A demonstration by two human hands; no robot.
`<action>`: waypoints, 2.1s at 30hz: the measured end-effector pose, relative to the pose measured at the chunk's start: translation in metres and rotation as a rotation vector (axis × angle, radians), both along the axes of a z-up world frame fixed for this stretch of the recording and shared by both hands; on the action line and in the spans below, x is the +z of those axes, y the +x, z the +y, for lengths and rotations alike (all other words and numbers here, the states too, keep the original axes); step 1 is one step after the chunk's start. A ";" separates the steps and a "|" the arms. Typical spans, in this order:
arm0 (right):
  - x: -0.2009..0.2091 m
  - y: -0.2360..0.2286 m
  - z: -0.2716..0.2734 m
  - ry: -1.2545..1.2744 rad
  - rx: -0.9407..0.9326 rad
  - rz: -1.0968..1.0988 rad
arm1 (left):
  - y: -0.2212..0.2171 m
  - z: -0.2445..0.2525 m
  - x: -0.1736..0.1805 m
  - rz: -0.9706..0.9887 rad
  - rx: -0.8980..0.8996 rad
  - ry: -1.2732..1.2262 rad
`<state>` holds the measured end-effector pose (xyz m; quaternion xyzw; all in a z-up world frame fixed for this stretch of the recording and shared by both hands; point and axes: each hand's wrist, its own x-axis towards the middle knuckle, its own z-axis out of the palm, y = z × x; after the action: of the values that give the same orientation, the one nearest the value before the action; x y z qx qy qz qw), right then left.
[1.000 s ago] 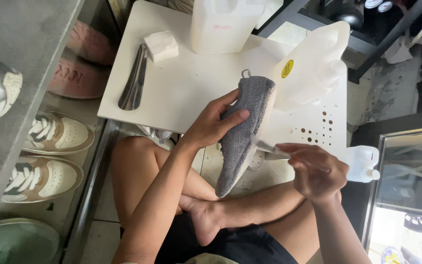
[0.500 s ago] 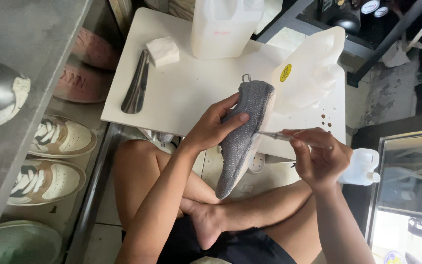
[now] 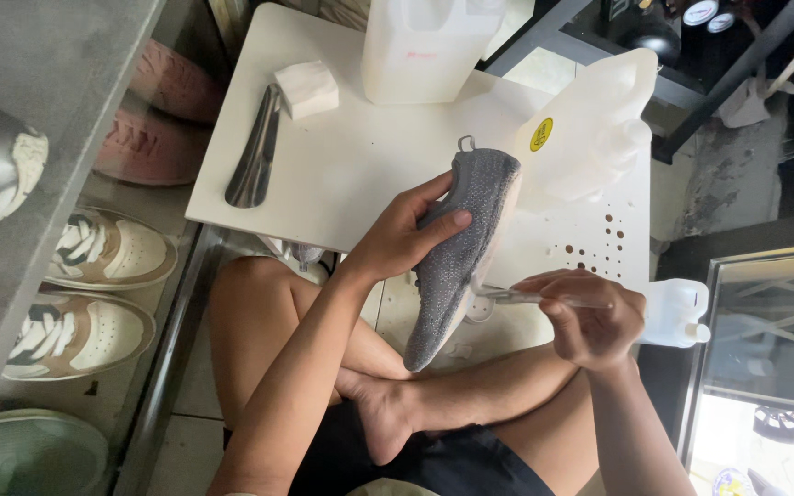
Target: The person is cleaning a grey sneaker using a small brush and a liquid solution. They repeatedly dip the brush into a container and scrub the shoe's upper and sole.
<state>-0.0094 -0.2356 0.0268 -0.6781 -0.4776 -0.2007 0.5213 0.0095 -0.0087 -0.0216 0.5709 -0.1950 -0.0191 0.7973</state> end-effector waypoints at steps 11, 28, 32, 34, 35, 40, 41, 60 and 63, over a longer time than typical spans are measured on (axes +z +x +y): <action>0.043 0.016 0.038 0.061 -0.367 0.023 | -0.011 0.004 0.023 0.068 -0.035 -0.013; 0.109 0.057 -0.012 -0.087 -0.455 -0.124 | -0.015 0.010 0.035 0.123 -0.080 -0.014; 0.130 0.054 -0.009 -0.215 -0.397 0.014 | -0.018 0.009 0.037 0.115 -0.028 0.046; 0.139 0.058 -0.011 -0.264 -0.408 0.002 | -0.017 0.009 0.036 0.080 -0.013 0.055; 0.141 0.061 -0.016 -0.284 -0.401 0.053 | -0.017 0.008 0.036 0.100 0.001 0.054; 0.147 0.071 -0.011 -0.358 -0.308 0.121 | -0.018 0.007 0.032 0.134 -0.011 0.029; 0.141 0.077 -0.011 -0.342 -0.333 0.165 | -0.014 0.005 0.022 0.087 -0.007 -0.011; 0.132 0.084 -0.003 -0.620 -0.457 0.299 | -0.011 0.003 0.012 0.056 0.008 -0.011; 0.126 0.089 -0.013 -0.632 -0.481 0.318 | -0.014 0.004 0.019 0.067 0.009 -0.029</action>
<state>0.0796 -0.2488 0.1524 -0.9190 -0.2577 -0.0532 0.2936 -0.0049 -0.0044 -0.0021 0.5591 -0.1658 -0.0319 0.8117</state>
